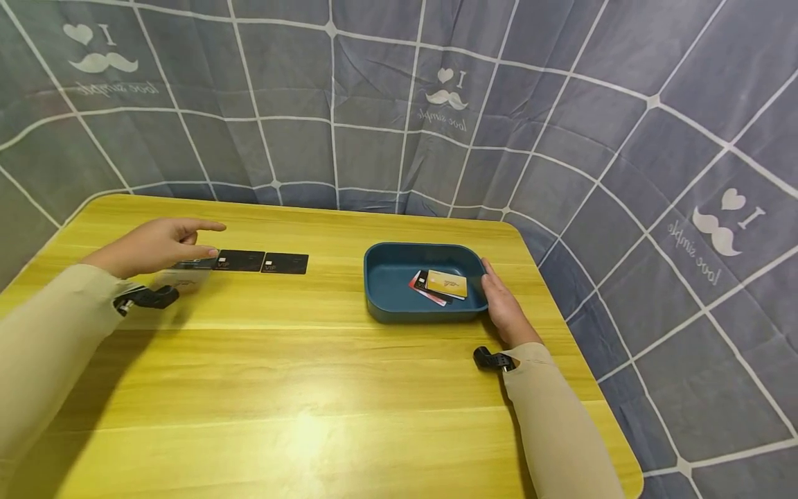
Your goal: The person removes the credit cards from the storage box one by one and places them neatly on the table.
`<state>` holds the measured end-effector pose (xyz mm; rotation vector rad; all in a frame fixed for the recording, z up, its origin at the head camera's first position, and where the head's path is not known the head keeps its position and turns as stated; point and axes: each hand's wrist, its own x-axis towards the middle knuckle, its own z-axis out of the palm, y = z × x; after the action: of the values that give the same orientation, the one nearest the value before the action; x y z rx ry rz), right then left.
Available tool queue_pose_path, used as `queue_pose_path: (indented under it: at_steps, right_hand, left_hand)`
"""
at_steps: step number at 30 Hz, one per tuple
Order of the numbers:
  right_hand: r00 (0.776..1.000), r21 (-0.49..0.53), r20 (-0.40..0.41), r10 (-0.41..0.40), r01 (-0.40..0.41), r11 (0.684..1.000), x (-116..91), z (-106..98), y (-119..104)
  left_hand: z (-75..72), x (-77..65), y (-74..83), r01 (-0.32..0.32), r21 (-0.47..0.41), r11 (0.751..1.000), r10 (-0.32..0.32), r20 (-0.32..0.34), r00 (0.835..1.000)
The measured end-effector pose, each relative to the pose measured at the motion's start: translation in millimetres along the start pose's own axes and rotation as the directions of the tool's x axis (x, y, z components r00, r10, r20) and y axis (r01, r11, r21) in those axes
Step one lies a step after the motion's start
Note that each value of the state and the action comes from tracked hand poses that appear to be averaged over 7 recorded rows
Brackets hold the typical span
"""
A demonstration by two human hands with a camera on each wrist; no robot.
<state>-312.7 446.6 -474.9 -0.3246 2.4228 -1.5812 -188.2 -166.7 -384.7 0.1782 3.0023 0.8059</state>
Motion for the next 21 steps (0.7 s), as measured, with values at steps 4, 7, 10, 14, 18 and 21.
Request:
queue_pose_path:
  at_steps: [4, 7, 10, 14, 18, 21]
  right_hand:
    - [1.0, 0.005, -0.003, -0.001, 0.001, 1.0, -0.1, -0.9, 1.3]
    - [1.0, 0.004, 0.0, -0.007, 0.007, 1.0, -1.3, -1.0, 1.4]
    - [1.0, -0.002, 0.002, -0.013, 0.013, 1.0, -2.8, -0.5, 0.7]
    - [1.0, 0.001, 0.0, -0.015, 0.015, 1.0, -3.8, -0.2, 0.2]
    - [1.0, 0.001, 0.001, -0.026, 0.026, 1.0, -2.5, -1.0, 1.8]
    - [1.0, -0.006, -0.001, -0.028, 0.028, 1.0, -1.0, -1.3, 3.3]
  left_hand:
    - [8.8, 17.2, 23.1, -0.044, -0.007, 0.999, 0.044, 0.018, 0.999]
    - [16.9, 30.8, 40.0, -0.076, -0.021, 0.997, 0.076, 0.032, 0.997]
    - [24.8, 43.3, 57.2, -0.107, -0.049, 0.993, 0.109, 0.048, 0.993]
    - [35.0, 58.4, 79.9, -0.147, -0.077, 0.986, 0.152, 0.063, 0.986]
    - [45.5, 73.2, 102.2, -0.176, -0.104, 0.979, 0.183, 0.069, 0.981]
    - [53.5, 84.9, 119.4, -0.199, -0.134, 0.971, 0.209, 0.062, 0.976]
